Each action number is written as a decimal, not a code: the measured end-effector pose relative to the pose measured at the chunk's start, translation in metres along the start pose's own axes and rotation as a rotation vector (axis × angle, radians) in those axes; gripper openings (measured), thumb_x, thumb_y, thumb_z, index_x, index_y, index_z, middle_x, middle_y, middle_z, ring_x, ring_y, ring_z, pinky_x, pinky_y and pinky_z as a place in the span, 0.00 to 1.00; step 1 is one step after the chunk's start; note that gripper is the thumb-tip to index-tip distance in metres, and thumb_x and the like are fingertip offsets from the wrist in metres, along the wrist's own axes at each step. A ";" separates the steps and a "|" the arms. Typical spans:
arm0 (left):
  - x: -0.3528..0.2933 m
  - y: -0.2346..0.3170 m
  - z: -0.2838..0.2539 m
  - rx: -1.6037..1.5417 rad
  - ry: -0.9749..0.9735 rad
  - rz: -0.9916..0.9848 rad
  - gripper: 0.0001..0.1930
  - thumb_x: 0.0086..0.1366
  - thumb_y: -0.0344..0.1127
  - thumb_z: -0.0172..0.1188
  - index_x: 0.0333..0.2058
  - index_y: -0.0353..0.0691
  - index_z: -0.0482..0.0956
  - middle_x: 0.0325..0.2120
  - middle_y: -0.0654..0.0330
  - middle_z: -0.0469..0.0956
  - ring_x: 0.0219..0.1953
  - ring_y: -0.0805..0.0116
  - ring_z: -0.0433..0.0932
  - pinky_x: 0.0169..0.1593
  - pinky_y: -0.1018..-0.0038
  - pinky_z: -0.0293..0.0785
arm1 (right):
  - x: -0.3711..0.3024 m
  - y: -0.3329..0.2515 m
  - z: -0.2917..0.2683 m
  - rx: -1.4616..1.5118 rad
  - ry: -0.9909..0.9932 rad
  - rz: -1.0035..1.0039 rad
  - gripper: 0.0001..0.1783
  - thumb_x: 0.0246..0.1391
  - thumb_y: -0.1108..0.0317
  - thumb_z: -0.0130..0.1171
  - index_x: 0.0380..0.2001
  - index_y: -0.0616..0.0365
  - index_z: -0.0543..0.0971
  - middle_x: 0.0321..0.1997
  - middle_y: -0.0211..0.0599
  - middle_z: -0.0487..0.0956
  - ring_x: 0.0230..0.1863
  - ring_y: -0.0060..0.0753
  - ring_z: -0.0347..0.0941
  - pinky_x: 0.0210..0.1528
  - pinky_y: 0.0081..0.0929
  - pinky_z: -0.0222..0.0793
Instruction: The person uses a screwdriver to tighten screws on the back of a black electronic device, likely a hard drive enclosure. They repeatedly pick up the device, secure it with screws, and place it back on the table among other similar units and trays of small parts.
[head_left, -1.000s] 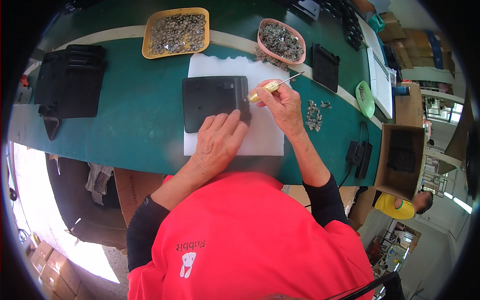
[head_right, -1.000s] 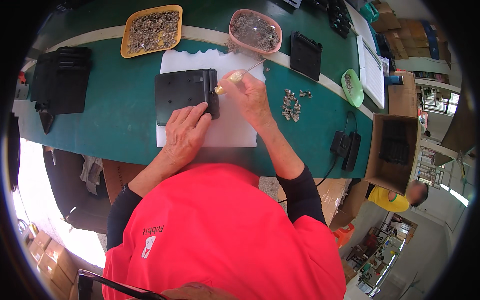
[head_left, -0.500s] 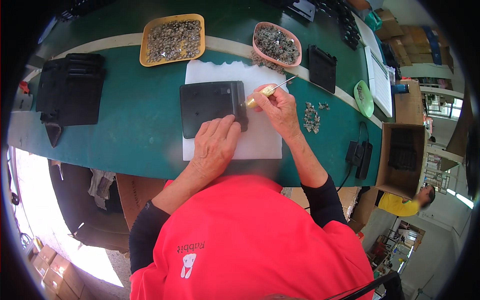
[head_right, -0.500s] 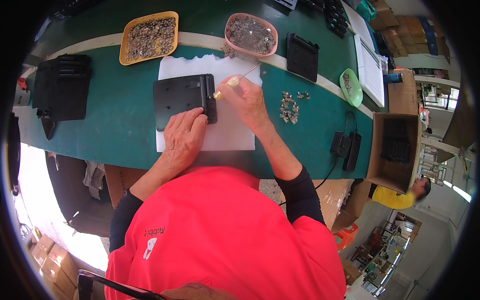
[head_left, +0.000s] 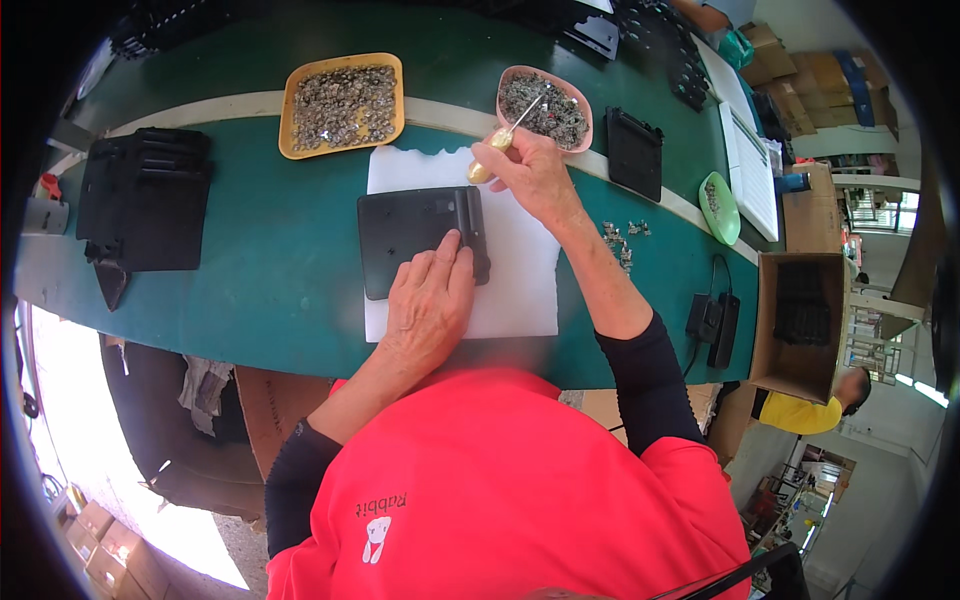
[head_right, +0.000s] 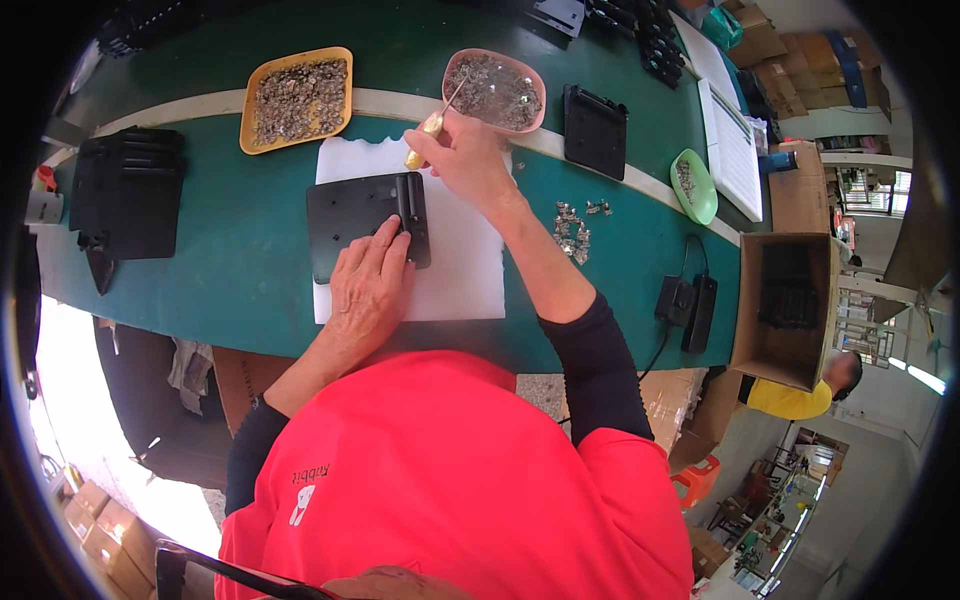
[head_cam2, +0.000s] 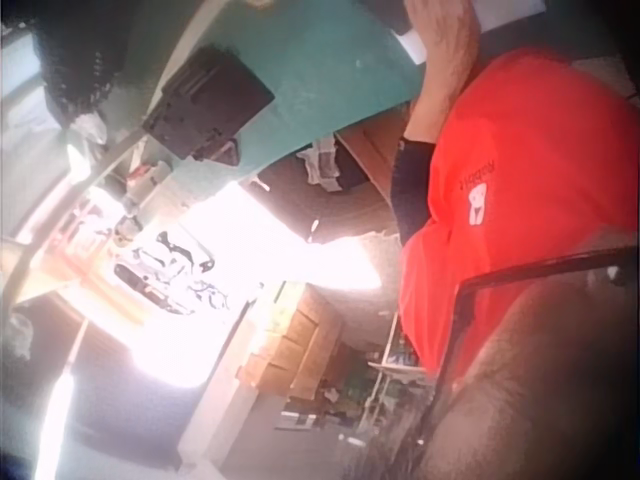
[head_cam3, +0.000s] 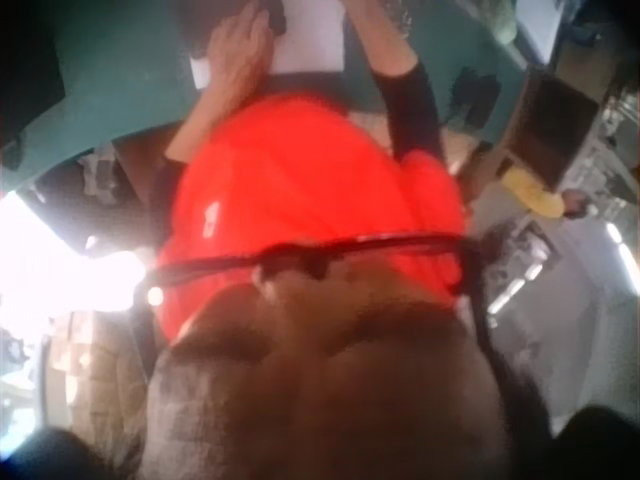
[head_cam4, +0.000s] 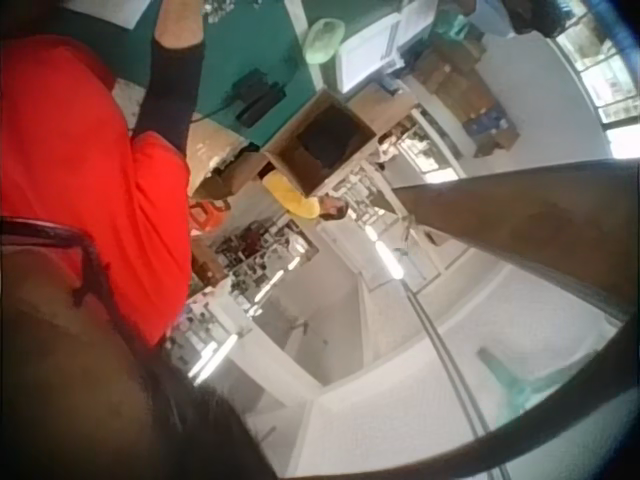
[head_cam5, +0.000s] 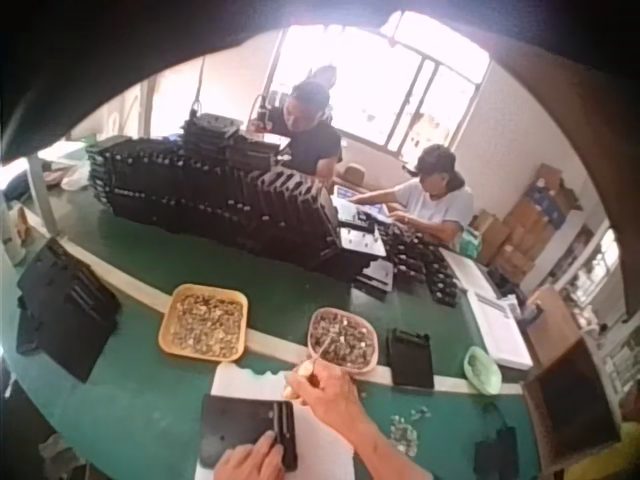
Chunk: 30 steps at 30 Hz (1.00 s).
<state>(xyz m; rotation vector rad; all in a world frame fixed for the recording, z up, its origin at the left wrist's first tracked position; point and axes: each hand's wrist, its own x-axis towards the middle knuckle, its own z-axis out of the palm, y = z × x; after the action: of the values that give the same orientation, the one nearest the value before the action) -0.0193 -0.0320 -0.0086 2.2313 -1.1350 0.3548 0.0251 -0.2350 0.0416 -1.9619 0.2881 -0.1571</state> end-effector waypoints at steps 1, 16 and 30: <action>0.000 0.000 0.000 -0.003 0.001 -0.001 0.21 0.50 0.28 0.65 0.45 0.35 0.75 0.52 0.53 0.74 0.40 0.59 0.75 0.43 0.65 0.71 | 0.003 0.002 0.002 -0.020 -0.018 -0.012 0.15 0.54 0.62 0.64 0.29 0.66 0.79 0.23 0.36 0.81 0.24 0.21 0.76 0.26 0.19 0.72; 0.001 0.000 -0.002 -0.007 -0.019 0.002 0.21 0.51 0.28 0.64 0.46 0.34 0.75 0.52 0.52 0.73 0.41 0.59 0.75 0.44 0.65 0.71 | -0.023 0.002 0.013 -0.278 0.085 -0.187 0.13 0.59 0.63 0.56 0.28 0.62 0.76 0.23 0.38 0.79 0.21 0.33 0.76 0.26 0.30 0.70; 0.003 0.003 -0.007 -0.084 -0.032 -0.045 0.23 0.49 0.28 0.66 0.46 0.35 0.75 0.52 0.53 0.74 0.43 0.54 0.75 0.47 0.63 0.72 | -0.093 0.000 -0.037 -0.879 -0.360 -0.329 0.06 0.60 0.66 0.53 0.36 0.56 0.76 0.27 0.42 0.78 0.29 0.49 0.76 0.28 0.40 0.71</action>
<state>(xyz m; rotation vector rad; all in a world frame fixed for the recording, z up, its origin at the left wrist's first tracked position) -0.0195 -0.0306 -0.0001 2.1923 -1.0939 0.2496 -0.0727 -0.2420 0.0584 -2.8462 -0.2607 0.1442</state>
